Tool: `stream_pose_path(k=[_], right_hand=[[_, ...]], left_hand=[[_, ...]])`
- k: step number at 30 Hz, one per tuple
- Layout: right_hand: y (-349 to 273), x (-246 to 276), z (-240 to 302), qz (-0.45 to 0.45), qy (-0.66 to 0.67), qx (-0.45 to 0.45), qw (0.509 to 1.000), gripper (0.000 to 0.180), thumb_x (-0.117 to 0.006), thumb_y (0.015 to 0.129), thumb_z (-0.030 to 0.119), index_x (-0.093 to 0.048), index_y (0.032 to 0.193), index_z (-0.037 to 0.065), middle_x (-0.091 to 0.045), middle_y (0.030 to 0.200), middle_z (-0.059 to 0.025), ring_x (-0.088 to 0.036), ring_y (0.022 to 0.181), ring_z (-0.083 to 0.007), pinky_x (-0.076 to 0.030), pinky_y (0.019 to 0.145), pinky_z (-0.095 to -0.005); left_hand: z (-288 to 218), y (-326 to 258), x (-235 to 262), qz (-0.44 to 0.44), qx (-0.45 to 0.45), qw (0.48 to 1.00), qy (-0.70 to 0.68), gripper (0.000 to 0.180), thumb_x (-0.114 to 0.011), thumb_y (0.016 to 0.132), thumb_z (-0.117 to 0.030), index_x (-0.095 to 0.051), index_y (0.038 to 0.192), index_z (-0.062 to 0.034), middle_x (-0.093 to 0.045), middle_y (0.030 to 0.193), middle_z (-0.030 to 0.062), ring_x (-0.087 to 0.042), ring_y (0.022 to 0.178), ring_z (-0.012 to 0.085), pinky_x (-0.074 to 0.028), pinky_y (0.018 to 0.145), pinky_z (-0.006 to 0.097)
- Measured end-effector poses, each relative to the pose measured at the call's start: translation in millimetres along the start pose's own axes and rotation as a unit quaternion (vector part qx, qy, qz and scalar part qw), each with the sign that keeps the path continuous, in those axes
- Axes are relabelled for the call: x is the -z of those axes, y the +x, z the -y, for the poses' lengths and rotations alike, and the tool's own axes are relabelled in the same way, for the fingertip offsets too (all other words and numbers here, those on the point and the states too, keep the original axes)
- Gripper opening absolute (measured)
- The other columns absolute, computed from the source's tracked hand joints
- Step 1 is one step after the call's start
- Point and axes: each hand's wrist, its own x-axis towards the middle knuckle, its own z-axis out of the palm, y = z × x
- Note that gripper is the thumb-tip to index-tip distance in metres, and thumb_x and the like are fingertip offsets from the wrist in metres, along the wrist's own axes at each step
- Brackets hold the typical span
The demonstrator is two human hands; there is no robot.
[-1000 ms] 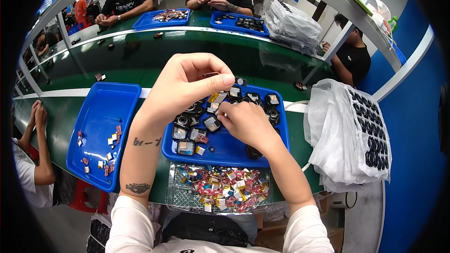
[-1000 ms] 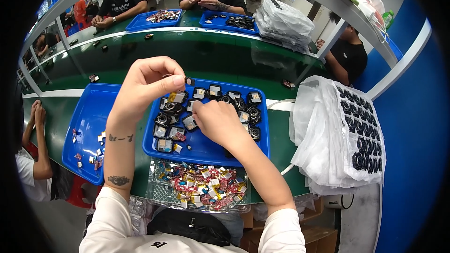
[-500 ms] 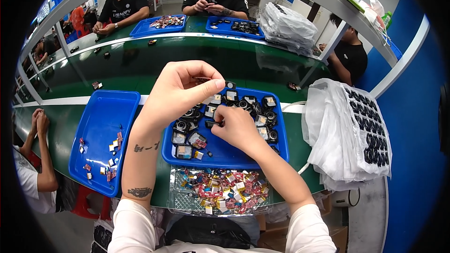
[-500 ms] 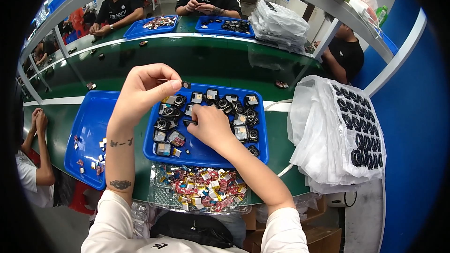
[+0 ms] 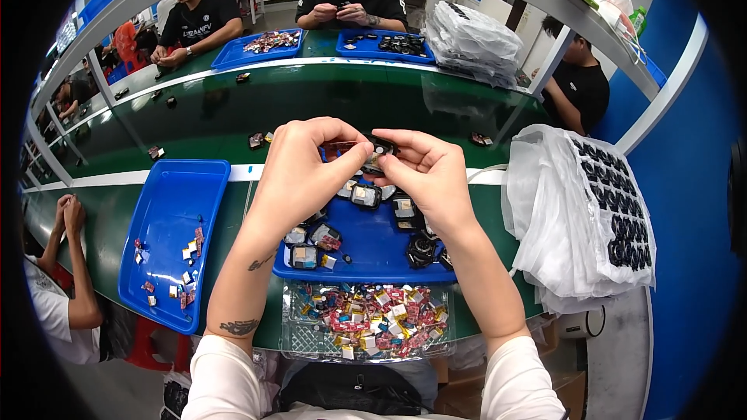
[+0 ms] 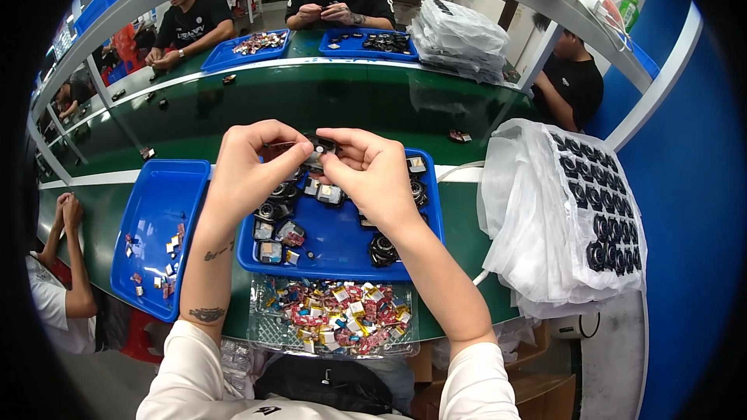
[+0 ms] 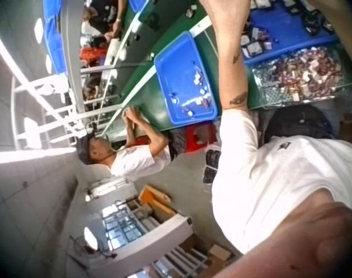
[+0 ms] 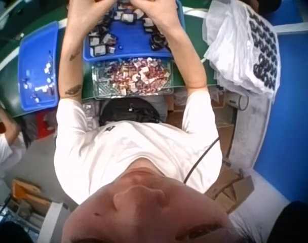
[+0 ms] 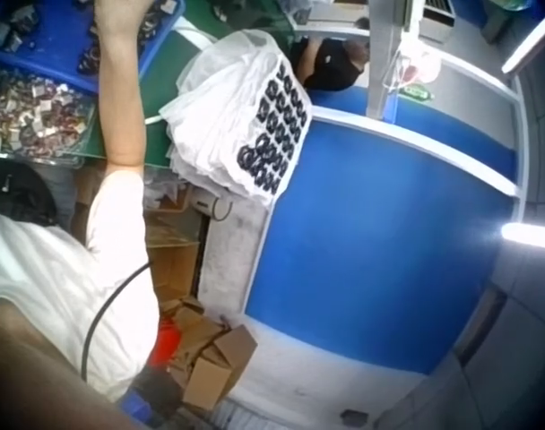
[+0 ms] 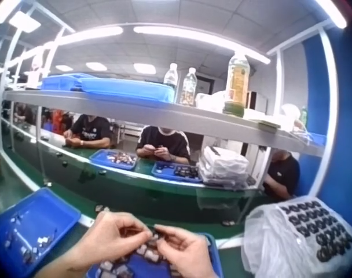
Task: The recorder is assembling small electronic camera modules by applying colorful labels or stickers to them while seated at a factory production line.
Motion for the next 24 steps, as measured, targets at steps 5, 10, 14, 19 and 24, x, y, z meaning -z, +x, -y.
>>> stream_pose_path(k=[5, 10, 14, 19, 24], right_hand=[[0, 1, 0, 0.01, -0.025, 0.004, 1.0, 0.03, -0.062, 0.088, -0.002, -0.06, 0.117, -0.006, -0.068, 0.097, -0.0121, -0.067, 0.085, -0.013, -0.058, 0.078, -0.0251], [-1, -3, -1, -0.003, -0.033, 0.013, 0.999, 0.031, -0.062, 0.088, -0.001, -0.06, 0.118, -0.006, -0.068, 0.096, -0.0119, -0.067, 0.085, -0.0129, -0.057, 0.077, -0.0242], [-3, -6, -1, -0.007, -0.045, 0.021, 0.999, 0.03, -0.063, 0.089, 0.0, -0.06, 0.118, -0.007, -0.069, 0.097, -0.0124, -0.067, 0.085, -0.0132, -0.058, 0.077, -0.0248], [-5, -7, 0, -0.023, -0.053, 0.043, 0.997, 0.027, -0.063, 0.09, 0.003, -0.062, 0.116, -0.006, -0.069, 0.097, -0.0127, -0.067, 0.085, -0.0134, -0.058, 0.076, -0.0254], [-5, -5, -1, -0.043, -0.058, 0.07, 0.995, 0.022, -0.063, 0.09, 0.004, -0.067, 0.11, -0.003, -0.071, 0.094, -0.011, -0.068, 0.083, -0.0117, -0.056, 0.07, -0.0225]], left_hand=[[0, 1, -1, -0.007, -0.006, 1.0, -0.001, 0.014, -0.07, 0.082, -0.009, -0.071, 0.086, 0.0042, -0.069, 0.073, 0.006, -0.061, 0.066, 0.0064, -0.047, 0.059, 0.021], [2, 2, -2, -0.018, -0.015, 1.0, 0.01, 0.014, -0.071, 0.081, -0.01, -0.071, 0.085, 0.0037, -0.068, 0.071, 0.0059, -0.06, 0.064, 0.0065, -0.046, 0.058, 0.021], [3, 2, -1, -0.024, -0.01, 1.0, 0.016, 0.014, -0.071, 0.08, -0.01, -0.072, 0.084, 0.0032, -0.068, 0.07, 0.0059, -0.058, 0.063, 0.0062, -0.045, 0.057, 0.021], [-1, -1, -2, -0.023, -0.01, 0.999, 0.021, 0.014, -0.072, 0.08, -0.01, -0.072, 0.084, 0.0031, -0.068, 0.07, 0.0062, -0.058, 0.063, 0.0064, -0.045, 0.058, 0.021], [-7, -4, -5, -0.04, -0.024, 0.999, 0.021, 0.011, -0.073, 0.079, -0.007, -0.072, 0.085, 0.0026, -0.067, 0.074, 0.0076, -0.063, 0.067, 0.0103, -0.049, 0.061, 0.023]])
